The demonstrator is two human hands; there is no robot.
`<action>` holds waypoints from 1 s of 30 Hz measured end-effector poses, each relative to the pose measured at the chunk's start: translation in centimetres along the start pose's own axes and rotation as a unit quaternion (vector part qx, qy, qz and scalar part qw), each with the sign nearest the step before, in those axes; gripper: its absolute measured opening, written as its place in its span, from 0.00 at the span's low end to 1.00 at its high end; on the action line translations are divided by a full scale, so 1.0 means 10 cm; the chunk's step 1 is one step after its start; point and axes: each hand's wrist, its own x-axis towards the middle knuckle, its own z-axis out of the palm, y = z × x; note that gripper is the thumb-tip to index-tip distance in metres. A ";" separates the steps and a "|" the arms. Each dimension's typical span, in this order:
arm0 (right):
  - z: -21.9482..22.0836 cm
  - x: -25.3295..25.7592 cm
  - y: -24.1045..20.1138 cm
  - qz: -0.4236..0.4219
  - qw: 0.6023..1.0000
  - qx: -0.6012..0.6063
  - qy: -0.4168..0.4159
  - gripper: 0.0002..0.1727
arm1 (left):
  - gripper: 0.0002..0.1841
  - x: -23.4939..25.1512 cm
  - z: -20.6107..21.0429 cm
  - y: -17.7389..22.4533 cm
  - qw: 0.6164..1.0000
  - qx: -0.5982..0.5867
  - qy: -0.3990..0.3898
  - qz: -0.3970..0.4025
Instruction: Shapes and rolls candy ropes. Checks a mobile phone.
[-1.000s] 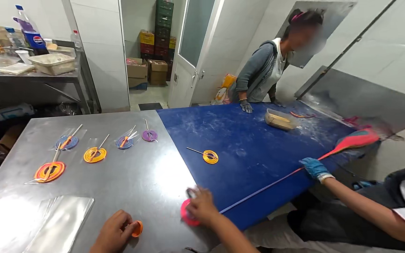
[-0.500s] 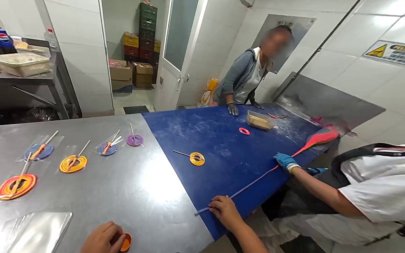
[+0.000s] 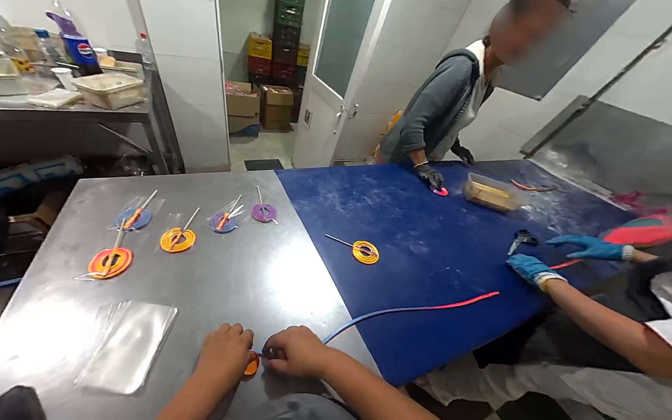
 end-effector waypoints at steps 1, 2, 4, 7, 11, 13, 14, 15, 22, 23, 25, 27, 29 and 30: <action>-0.04 0.06 -0.07 0.023 0.999 0.025 -0.029 0.26 | 0.22 -0.01 -0.04 0.03 0.999 0.019 -0.019 -0.020; -0.07 0.12 -0.13 0.045 0.997 0.041 -0.040 0.27 | 0.25 -0.03 -0.07 0.07 0.998 0.031 -0.041 -0.040; -0.04 0.23 -0.21 0.070 0.997 0.024 -0.022 0.23 | 0.30 -0.02 -0.07 0.13 0.993 0.040 -0.087 -0.065; -0.06 0.33 -0.26 0.056 0.998 -0.012 -0.003 0.19 | 0.31 0.00 -0.03 0.04 0.992 -0.004 -0.120 -0.045; -0.09 0.37 -0.16 0.026 1.000 -0.015 0.004 0.19 | 0.19 -0.05 0.07 -0.28 0.985 -0.060 0.025 0.157; -0.06 0.34 -0.09 -0.002 1.000 -0.014 0.023 0.18 | 0.12 -0.01 0.25 -0.34 0.952 -0.023 0.160 0.262; -0.03 0.31 -0.04 -0.016 0.999 -0.005 0.037 0.17 | 0.10 0.02 0.31 -0.34 0.936 -0.006 0.208 0.283; -0.01 0.29 0.01 -0.028 0.998 0.005 0.054 0.17 | 0.10 0.04 0.34 -0.33 0.928 0.007 0.234 0.289; 0.09 0.23 0.08 -0.029 0.992 0.028 0.120 0.17 | 0.18 0.07 0.37 -0.14 0.938 0.060 0.213 0.267; 0.08 0.23 0.11 -0.029 0.991 0.028 0.130 0.18 | 0.20 0.06 0.35 -0.11 0.948 0.061 0.203 0.238; 0.09 0.17 0.15 -0.020 0.990 0.001 0.140 0.20 | 0.22 0.05 0.34 -0.09 0.973 0.055 0.171 0.144; 0.18 0.05 0.23 -0.018 0.986 -0.052 0.158 0.19 | 0.24 0.03 0.34 -0.11 0.985 0.053 0.157 0.046; 0.39 -0.12 0.37 -0.028 0.966 -0.100 0.237 0.18 | 0.29 0.01 0.30 -0.14 0.988 0.060 0.135 -0.031; 0.49 -0.20 0.43 -0.032 0.951 -0.118 0.284 0.18 | 0.32 0.00 0.23 -0.14 0.992 0.052 0.098 -0.062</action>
